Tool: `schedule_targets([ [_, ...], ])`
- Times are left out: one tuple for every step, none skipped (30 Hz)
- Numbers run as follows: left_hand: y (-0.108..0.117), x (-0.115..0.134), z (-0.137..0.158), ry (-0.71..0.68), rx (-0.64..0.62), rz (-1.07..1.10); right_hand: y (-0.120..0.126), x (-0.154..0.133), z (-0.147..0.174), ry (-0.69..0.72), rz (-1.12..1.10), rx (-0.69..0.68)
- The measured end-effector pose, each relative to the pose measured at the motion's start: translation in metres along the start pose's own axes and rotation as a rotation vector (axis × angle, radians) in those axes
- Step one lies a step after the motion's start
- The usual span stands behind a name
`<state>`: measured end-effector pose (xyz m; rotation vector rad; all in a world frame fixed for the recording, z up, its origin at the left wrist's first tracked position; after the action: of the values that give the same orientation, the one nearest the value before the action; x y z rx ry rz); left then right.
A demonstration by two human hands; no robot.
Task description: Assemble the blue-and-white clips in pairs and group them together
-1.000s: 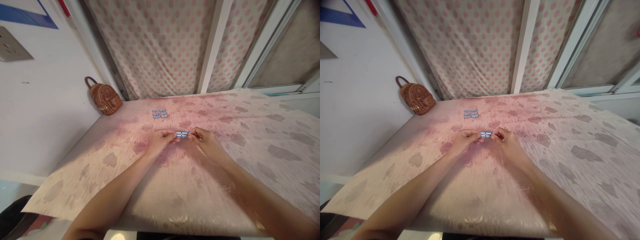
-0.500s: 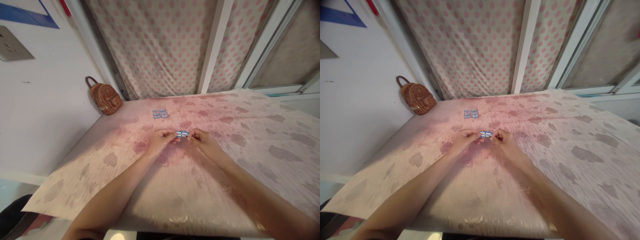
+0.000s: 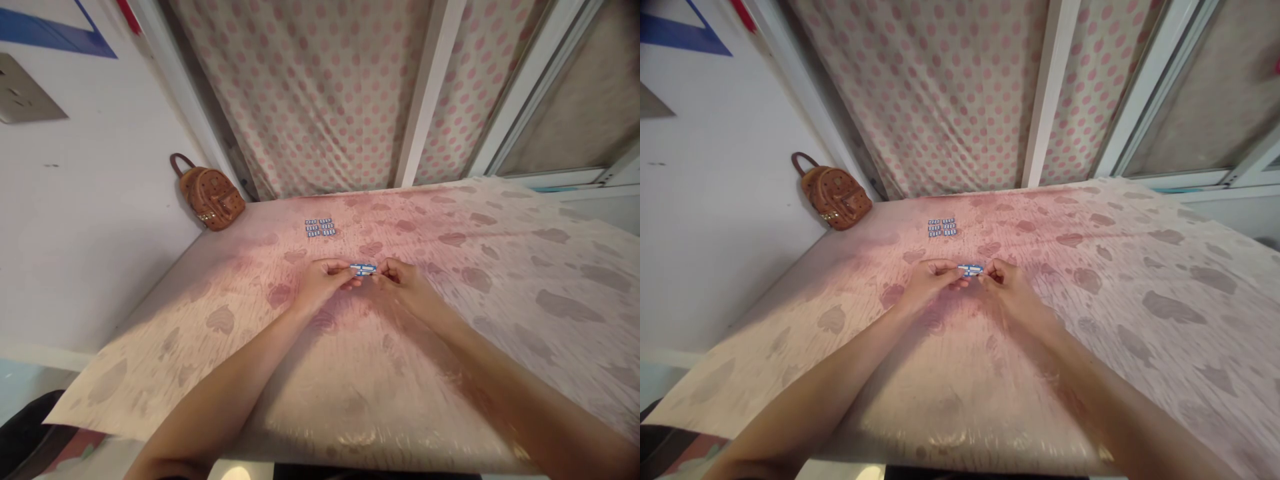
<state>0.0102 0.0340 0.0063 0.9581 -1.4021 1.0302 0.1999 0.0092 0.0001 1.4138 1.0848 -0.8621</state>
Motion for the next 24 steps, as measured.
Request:
schedule_targets([
  [-0.0001, 0.0002, 0.0002, 0.004, -0.002, 0.000, -0.0002, 0.0001, 0.0003, -0.004, -0.003, -0.002],
  [-0.0002, 0.0003, 0.0002, 0.007, -0.004, 0.002, -0.0004, 0.0002, 0.0006, -0.006, -0.006, -0.004],
  [-0.0001, 0.0004, 0.0003, 0.009, -0.005, 0.005, -0.0006, 0.0001, 0.0009, -0.007, -0.008, -0.005],
  [0.0000, 0.0004, 0.0002, 0.011, -0.008, 0.009, -0.0007, -0.0001, 0.0012, -0.007, -0.010, -0.004],
  [0.0001, 0.0005, 0.0001, 0.013, -0.010, 0.011, -0.0008, -0.0002, 0.0014, -0.007, -0.011, -0.002],
  [0.0003, 0.0005, 0.0000, 0.014, -0.014, 0.014, -0.0009, -0.0003, 0.0015, -0.005, -0.011, 0.001],
  [0.0004, 0.0004, -0.0001, 0.015, -0.020, 0.016, -0.0009, -0.0004, 0.0014, -0.002, -0.012, 0.003],
  [0.0006, 0.0003, -0.0002, 0.015, -0.024, 0.019, -0.0009, -0.0005, 0.0013, 0.002, -0.013, 0.007],
  [0.0007, 0.0000, -0.0002, 0.015, -0.030, 0.020, -0.0008, -0.0007, 0.0012, 0.005, -0.012, 0.012],
  [0.0008, -0.0003, -0.0003, 0.013, -0.033, 0.021, -0.0007, -0.0011, 0.0010, 0.005, -0.010, 0.020],
  [0.0009, -0.0008, -0.0003, 0.012, -0.035, 0.020, -0.0004, -0.0016, 0.0009, 0.003, -0.006, 0.027],
  [0.0010, -0.0013, -0.0003, 0.013, -0.034, 0.018, -0.0001, -0.0023, 0.0009, 0.002, -0.001, 0.036],
  [0.0011, -0.0019, -0.0003, 0.015, -0.032, 0.016, 0.0002, -0.0032, 0.0009, 0.001, 0.005, 0.046],
  [0.0012, -0.0024, -0.0003, 0.018, -0.030, 0.015, 0.0006, -0.0042, 0.0010, 0.004, 0.010, 0.054],
  [0.0012, -0.0027, -0.0003, 0.022, -0.029, 0.015, 0.0009, -0.0051, 0.0011, 0.008, 0.013, 0.059],
  [0.0011, -0.0029, -0.0002, 0.024, -0.028, 0.015, 0.0011, -0.0059, 0.0013, 0.014, 0.013, 0.060],
  [0.0009, -0.0029, -0.0001, 0.024, -0.031, 0.014, 0.0011, -0.0062, 0.0014, 0.019, 0.012, 0.057],
  [0.0008, -0.0027, 0.0000, 0.021, -0.033, 0.014, 0.0010, -0.0061, 0.0014, 0.020, 0.010, 0.053],
  [0.0006, -0.0023, 0.0001, 0.018, -0.034, 0.013, 0.0008, -0.0054, 0.0014, 0.018, 0.007, 0.046],
  [0.0004, -0.0019, 0.0003, 0.017, -0.034, 0.012, 0.0004, -0.0042, 0.0013, 0.014, 0.005, 0.039],
  [0.0002, -0.0014, 0.0004, 0.017, -0.034, 0.010, 0.0000, -0.0026, 0.0011, 0.011, 0.003, 0.033],
  [0.0000, -0.0009, 0.0006, 0.018, -0.033, 0.007, -0.0005, -0.0007, 0.0009, 0.009, 0.002, 0.029],
  [-0.0001, -0.0004, 0.0008, 0.021, -0.032, 0.004, -0.0010, 0.0012, 0.0008, 0.011, 0.003, 0.026],
  [-0.0002, 0.0001, 0.0009, 0.025, -0.031, 0.001, -0.0014, 0.0029, 0.0007, 0.015, 0.008, 0.022],
])
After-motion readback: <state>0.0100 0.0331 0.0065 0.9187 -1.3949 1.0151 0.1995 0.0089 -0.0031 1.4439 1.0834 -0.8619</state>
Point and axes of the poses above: each hand's wrist, its own z-axis away from the middle knuckle, its own y-axis out of the back of the hand, x = y × z, the point moved 1 cm from there along -z, towards the middle knuckle, and after that the axes turned 5 degrees about -y, right-handed, at the moved point
